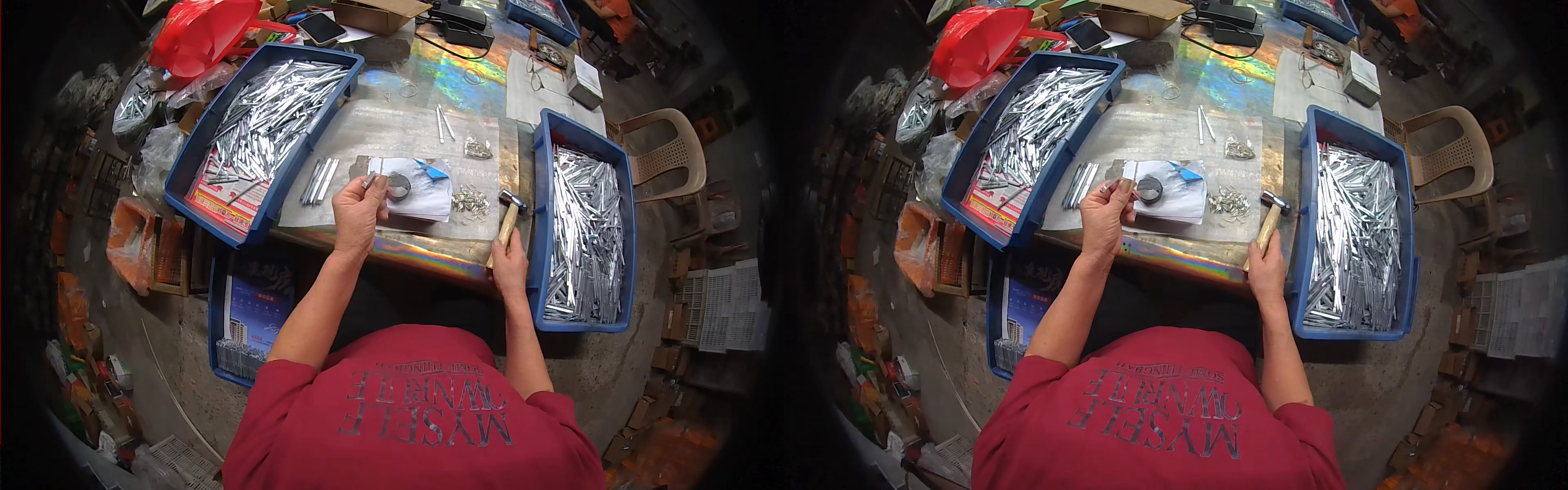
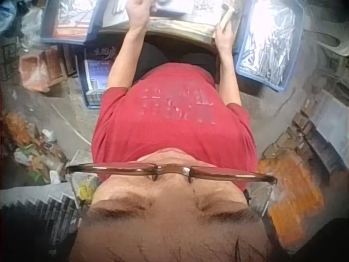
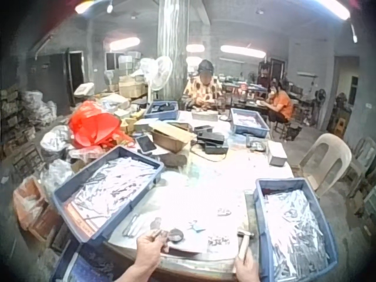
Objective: The person assembles metal strips and small fasteners by hand, positions them on an anvil block, and strikes them with a hammer.
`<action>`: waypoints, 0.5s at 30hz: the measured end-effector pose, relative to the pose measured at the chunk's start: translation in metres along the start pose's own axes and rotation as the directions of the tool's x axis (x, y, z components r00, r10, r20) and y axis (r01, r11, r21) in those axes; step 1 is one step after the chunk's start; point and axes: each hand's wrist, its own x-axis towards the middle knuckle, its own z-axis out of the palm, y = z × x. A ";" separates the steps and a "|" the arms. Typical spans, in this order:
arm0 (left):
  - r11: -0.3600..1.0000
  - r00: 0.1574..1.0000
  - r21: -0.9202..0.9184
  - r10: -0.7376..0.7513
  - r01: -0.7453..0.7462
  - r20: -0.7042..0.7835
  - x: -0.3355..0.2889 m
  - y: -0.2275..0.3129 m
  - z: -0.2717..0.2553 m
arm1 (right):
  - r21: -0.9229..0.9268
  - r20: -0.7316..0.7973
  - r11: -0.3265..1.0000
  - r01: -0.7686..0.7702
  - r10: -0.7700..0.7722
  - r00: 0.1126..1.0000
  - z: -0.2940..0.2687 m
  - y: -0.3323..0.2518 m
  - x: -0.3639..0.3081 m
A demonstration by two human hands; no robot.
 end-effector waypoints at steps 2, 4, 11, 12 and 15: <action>0.992 0.996 -0.084 -0.091 0.090 -0.011 -0.003 0.002 -0.001 | -0.612 -0.088 0.758 0.228 -0.351 0.932 0.000 0.007 -0.003; 0.986 0.993 -0.126 -0.114 0.111 -0.019 -0.007 0.005 -0.004 | -0.684 -0.043 0.707 0.182 -0.288 0.957 0.001 -0.005 -0.009; 0.965 0.983 -0.190 -0.184 0.180 -0.003 -0.018 0.014 -0.009 | -0.641 0.039 0.706 0.302 -0.363 0.931 -0.001 -0.028 -0.016; 0.965 0.983 -0.194 -0.182 0.177 -0.009 -0.020 0.015 -0.009 | -0.642 0.046 0.702 0.308 -0.365 0.930 0.001 -0.029 -0.016; 0.969 0.984 -0.174 -0.176 0.173 -0.005 -0.025 0.015 -0.010 | -0.430 0.044 0.797 0.425 -0.451 0.891 0.012 -0.037 -0.020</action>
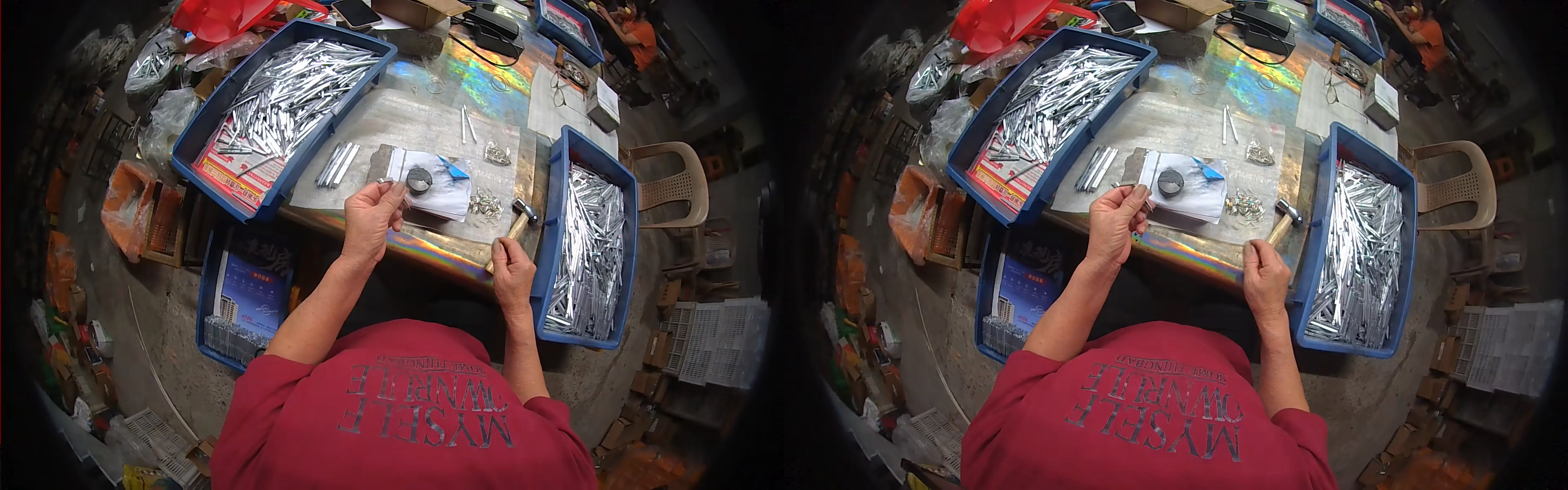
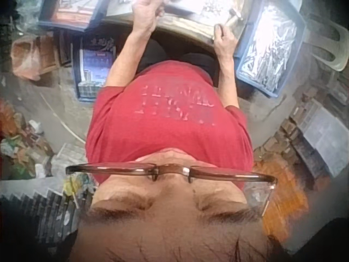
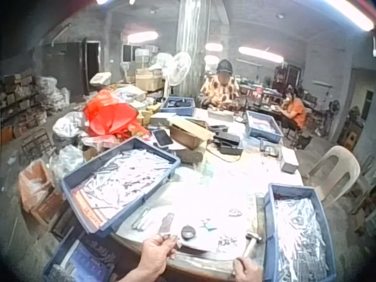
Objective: The person assembles metal strips and small fasteners by hand, positions them on an anvil block, and strikes them with a hammer.
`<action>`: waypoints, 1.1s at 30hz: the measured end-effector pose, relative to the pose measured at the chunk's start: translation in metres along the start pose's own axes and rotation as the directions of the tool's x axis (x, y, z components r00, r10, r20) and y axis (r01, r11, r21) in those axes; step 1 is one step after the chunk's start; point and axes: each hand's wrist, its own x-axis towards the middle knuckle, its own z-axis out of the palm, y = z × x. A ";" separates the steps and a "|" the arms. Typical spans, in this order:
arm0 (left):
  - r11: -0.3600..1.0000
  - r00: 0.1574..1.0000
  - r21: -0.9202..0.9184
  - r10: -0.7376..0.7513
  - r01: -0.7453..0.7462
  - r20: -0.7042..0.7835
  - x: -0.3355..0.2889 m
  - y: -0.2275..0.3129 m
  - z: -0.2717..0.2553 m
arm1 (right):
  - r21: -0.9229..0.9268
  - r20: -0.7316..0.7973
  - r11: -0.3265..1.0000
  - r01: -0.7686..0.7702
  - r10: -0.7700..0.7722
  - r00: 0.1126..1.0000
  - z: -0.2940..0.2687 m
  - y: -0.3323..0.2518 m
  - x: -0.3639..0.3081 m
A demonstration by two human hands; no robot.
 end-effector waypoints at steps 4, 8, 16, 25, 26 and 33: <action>0.998 0.999 0.070 0.005 -0.007 0.035 -0.006 -0.004 -0.001 | 0.149 0.012 0.983 0.111 -0.114 0.993 0.009 -0.027 0.001; 0.968 0.995 0.249 -0.053 0.029 0.090 -0.018 -0.010 -0.004 | 0.213 0.059 0.948 0.235 -0.252 0.966 0.017 -0.051 0.002; 0.671 0.915 0.648 0.115 -0.359 0.388 -0.045 -0.032 0.003 | 0.223 0.028 0.833 0.507 -0.525 0.850 0.039 -0.056 0.002; 0.370 0.767 0.672 0.287 -0.642 0.574 -0.043 -0.042 -0.001 | 0.199 -0.082 0.846 0.495 -0.489 0.868 0.036 -0.051 -0.009; 0.325 0.738 0.663 0.307 -0.675 0.601 -0.042 -0.044 -0.002 | 0.219 -0.082 0.873 0.436 -0.429 0.899 0.035 -0.053 -0.010; 0.208 0.668 0.638 0.327 -0.741 0.669 -0.039 -0.045 -0.008 | 0.560 0.123 0.825 -0.080 0.012 0.992 0.038 -0.042 -0.013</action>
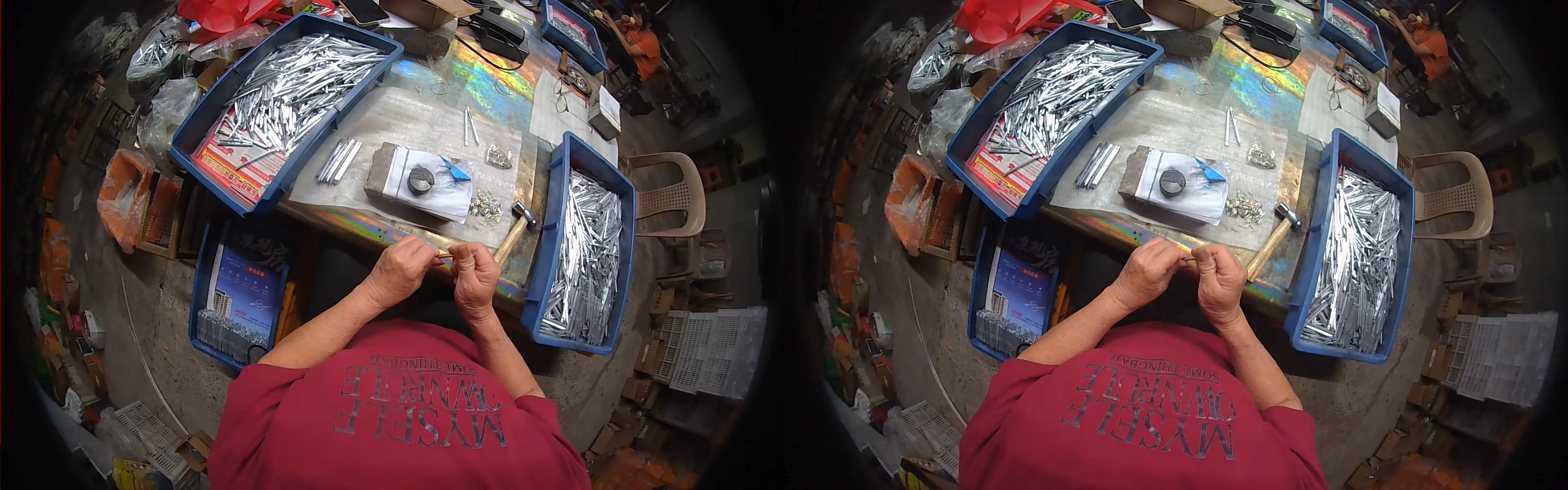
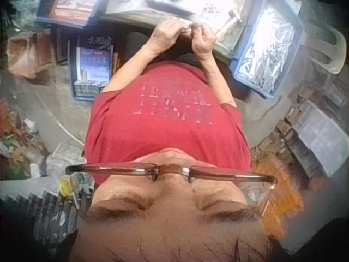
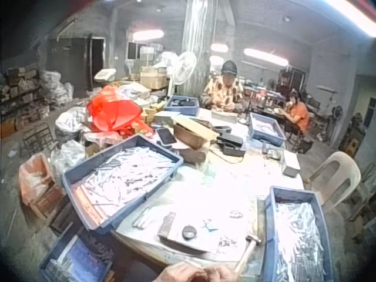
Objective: The person assembles metal strips and small fasteners by hand, positions them on an anvil block, and strikes them with a hammer.
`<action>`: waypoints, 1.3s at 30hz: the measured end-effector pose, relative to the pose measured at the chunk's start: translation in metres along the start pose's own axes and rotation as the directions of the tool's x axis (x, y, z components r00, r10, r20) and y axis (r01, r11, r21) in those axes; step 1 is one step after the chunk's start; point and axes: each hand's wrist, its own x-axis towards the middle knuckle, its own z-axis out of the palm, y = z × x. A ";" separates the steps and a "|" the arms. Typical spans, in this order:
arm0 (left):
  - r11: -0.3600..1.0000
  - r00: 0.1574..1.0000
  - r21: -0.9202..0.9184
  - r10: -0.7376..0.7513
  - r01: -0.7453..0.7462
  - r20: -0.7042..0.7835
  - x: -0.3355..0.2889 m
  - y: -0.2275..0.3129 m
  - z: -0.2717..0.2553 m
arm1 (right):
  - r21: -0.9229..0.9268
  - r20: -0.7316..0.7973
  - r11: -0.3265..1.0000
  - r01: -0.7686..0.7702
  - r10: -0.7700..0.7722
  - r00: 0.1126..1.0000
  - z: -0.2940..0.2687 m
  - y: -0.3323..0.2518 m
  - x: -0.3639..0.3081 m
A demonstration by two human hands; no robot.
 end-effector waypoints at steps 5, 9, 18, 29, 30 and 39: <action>0.999 1.000 -0.033 0.031 -0.031 0.000 -0.001 -0.003 -0.013 | 0.299 0.147 0.926 -0.231 0.194 0.970 0.003 -0.011 0.008; 0.995 0.986 0.032 -0.084 0.090 -0.142 -0.003 -0.023 -0.029 | 0.323 0.191 0.894 -0.309 0.259 0.947 0.007 -0.018 0.003; 0.766 0.917 0.520 -0.234 0.379 -0.324 0.007 -0.107 -0.077 | 0.295 0.165 0.900 -0.320 0.282 0.945 -0.009 0.004 -0.008; 0.658 0.880 0.586 -0.333 0.473 -0.337 0.018 -0.117 -0.079 | 0.235 0.182 0.911 -0.338 0.300 0.936 -0.008 0.010 -0.013; 0.651 0.878 0.590 -0.333 0.477 -0.343 0.019 -0.112 -0.080 | 0.229 0.175 0.914 -0.335 0.300 0.938 -0.008 0.011 -0.014; 0.660 0.850 0.542 -0.340 0.520 -0.402 0.032 -0.115 -0.167 | 0.215 0.167 0.924 -0.318 0.286 0.944 -0.015 0.020 -0.018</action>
